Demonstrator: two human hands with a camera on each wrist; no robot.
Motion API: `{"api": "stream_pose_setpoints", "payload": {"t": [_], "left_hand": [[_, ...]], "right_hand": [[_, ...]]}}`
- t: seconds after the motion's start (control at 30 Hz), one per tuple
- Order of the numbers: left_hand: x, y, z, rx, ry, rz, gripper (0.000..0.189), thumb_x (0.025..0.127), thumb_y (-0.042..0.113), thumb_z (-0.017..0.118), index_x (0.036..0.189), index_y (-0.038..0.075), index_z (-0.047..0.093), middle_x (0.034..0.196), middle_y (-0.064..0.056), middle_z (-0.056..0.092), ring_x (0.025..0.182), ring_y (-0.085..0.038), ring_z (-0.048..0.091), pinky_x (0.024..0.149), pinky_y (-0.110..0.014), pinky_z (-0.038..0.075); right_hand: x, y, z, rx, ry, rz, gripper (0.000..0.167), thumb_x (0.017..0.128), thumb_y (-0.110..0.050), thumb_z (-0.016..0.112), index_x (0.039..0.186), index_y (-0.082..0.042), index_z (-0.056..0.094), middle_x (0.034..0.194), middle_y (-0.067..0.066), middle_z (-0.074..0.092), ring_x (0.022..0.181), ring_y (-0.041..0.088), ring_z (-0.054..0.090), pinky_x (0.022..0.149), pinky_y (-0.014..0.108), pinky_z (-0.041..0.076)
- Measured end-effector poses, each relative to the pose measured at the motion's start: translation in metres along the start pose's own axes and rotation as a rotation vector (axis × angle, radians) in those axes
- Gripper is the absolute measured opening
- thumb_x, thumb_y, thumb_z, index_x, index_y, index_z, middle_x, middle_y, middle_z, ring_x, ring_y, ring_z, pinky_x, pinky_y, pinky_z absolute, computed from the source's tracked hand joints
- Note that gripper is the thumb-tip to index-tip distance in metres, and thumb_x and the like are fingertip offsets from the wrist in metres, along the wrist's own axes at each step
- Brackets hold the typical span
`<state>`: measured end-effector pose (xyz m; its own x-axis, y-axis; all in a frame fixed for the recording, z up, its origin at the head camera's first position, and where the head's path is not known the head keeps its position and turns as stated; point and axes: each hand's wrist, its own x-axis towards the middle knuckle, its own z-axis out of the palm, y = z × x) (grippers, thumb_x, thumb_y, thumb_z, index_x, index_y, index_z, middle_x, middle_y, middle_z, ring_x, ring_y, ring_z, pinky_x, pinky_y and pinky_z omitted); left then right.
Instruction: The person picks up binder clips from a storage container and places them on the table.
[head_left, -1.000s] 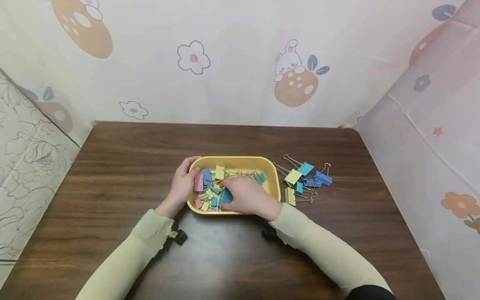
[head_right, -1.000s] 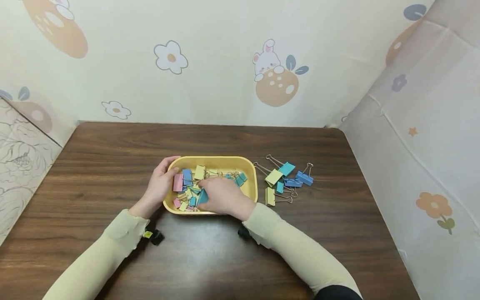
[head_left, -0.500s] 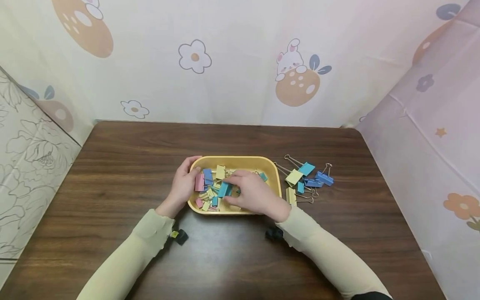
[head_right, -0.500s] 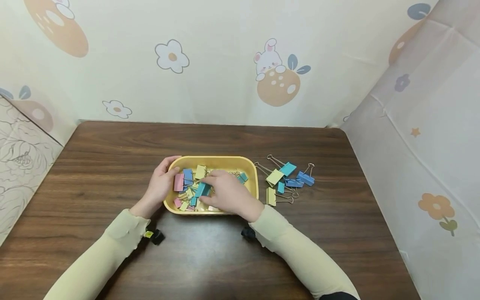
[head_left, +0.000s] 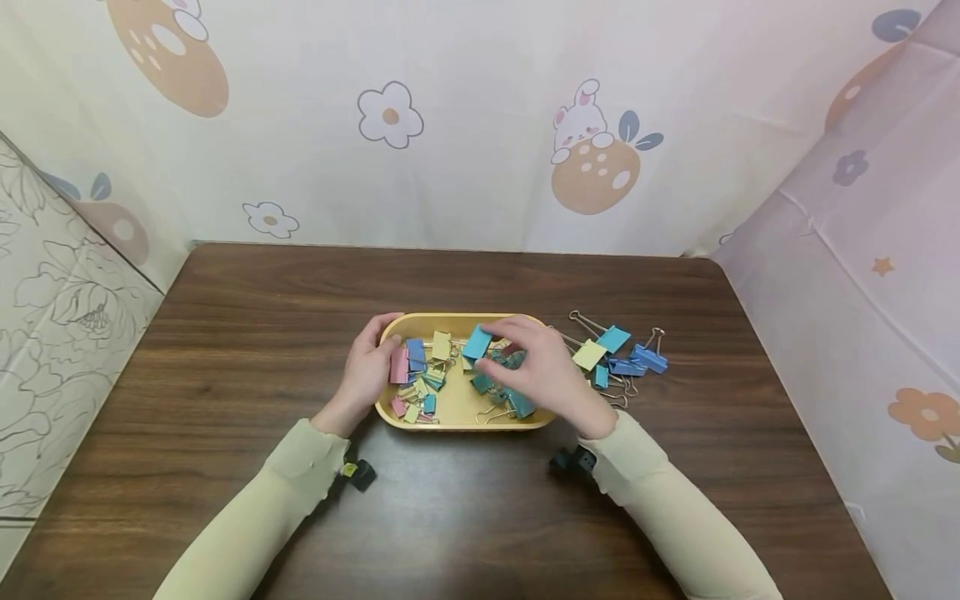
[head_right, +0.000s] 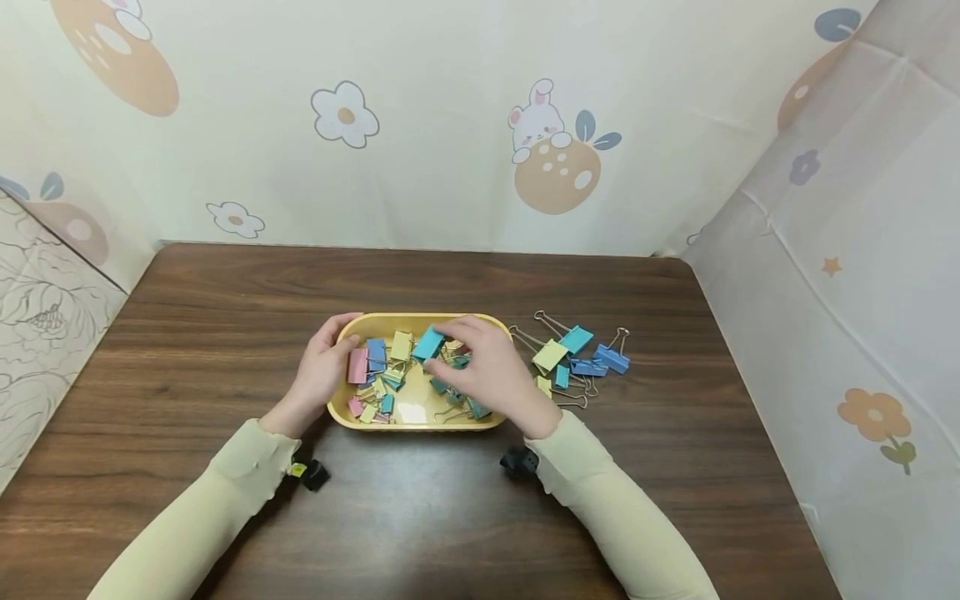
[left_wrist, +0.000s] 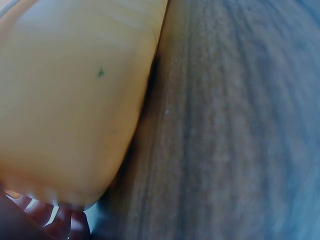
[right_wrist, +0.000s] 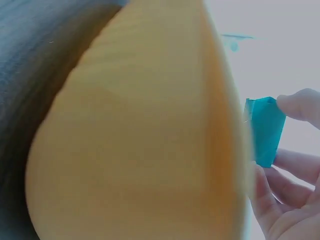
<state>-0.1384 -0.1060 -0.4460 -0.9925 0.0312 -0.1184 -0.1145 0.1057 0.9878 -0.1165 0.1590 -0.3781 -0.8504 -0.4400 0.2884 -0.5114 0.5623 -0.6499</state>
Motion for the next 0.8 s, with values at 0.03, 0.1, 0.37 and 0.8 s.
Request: {"api": "stream_pose_setpoints", "payload": {"t": [0.03,0.1,0.37,0.8], "left_hand": [[0.000,0.000,0.000,-0.001,0.000,-0.001,0.034,0.104,0.008,0.045,0.137,0.009,0.053,0.133,-0.012,0.056,0.122,-0.025,0.050,0.109,-0.042,0.033],[-0.001,0.001,0.000,0.000,0.003,-0.006,0.034,0.104,0.008,0.045,0.137,0.009,0.053,0.133,-0.011,0.057,0.121,-0.025,0.050,0.108,-0.042,0.034],[-0.003,0.005,0.001,0.012,0.014,-0.031,0.034,0.103,0.010,0.046,0.136,0.013,0.054,0.133,-0.007,0.057,0.121,-0.024,0.051,0.108,-0.043,0.035],[-0.003,0.004,0.001,0.018,0.009,-0.034,0.033,0.104,0.011,0.045,0.136,0.013,0.054,0.133,-0.006,0.057,0.122,-0.024,0.051,0.109,-0.043,0.035]], "right_hand": [[-0.001,0.001,-0.003,0.024,0.017,0.011,0.047,0.086,-0.029,0.079,0.126,-0.008,0.068,0.119,0.004,0.066,0.085,0.021,0.069,0.076,0.040,0.057],[-0.003,0.003,-0.011,0.065,0.050,0.030,0.046,0.087,-0.027,0.079,0.128,-0.009,0.067,0.120,0.002,0.066,0.086,0.017,0.069,0.079,0.037,0.057],[-0.016,0.009,-0.048,0.091,0.173,0.075,0.041,0.087,-0.019,0.079,0.126,-0.011,0.069,0.116,-0.003,0.066,0.095,0.015,0.065,0.080,0.034,0.056],[-0.062,0.046,-0.088,-0.106,0.192,0.238,0.030,0.087,-0.021,0.078,0.115,-0.012,0.073,0.103,-0.002,0.067,0.084,0.013,0.060,0.071,0.017,0.048]]}}
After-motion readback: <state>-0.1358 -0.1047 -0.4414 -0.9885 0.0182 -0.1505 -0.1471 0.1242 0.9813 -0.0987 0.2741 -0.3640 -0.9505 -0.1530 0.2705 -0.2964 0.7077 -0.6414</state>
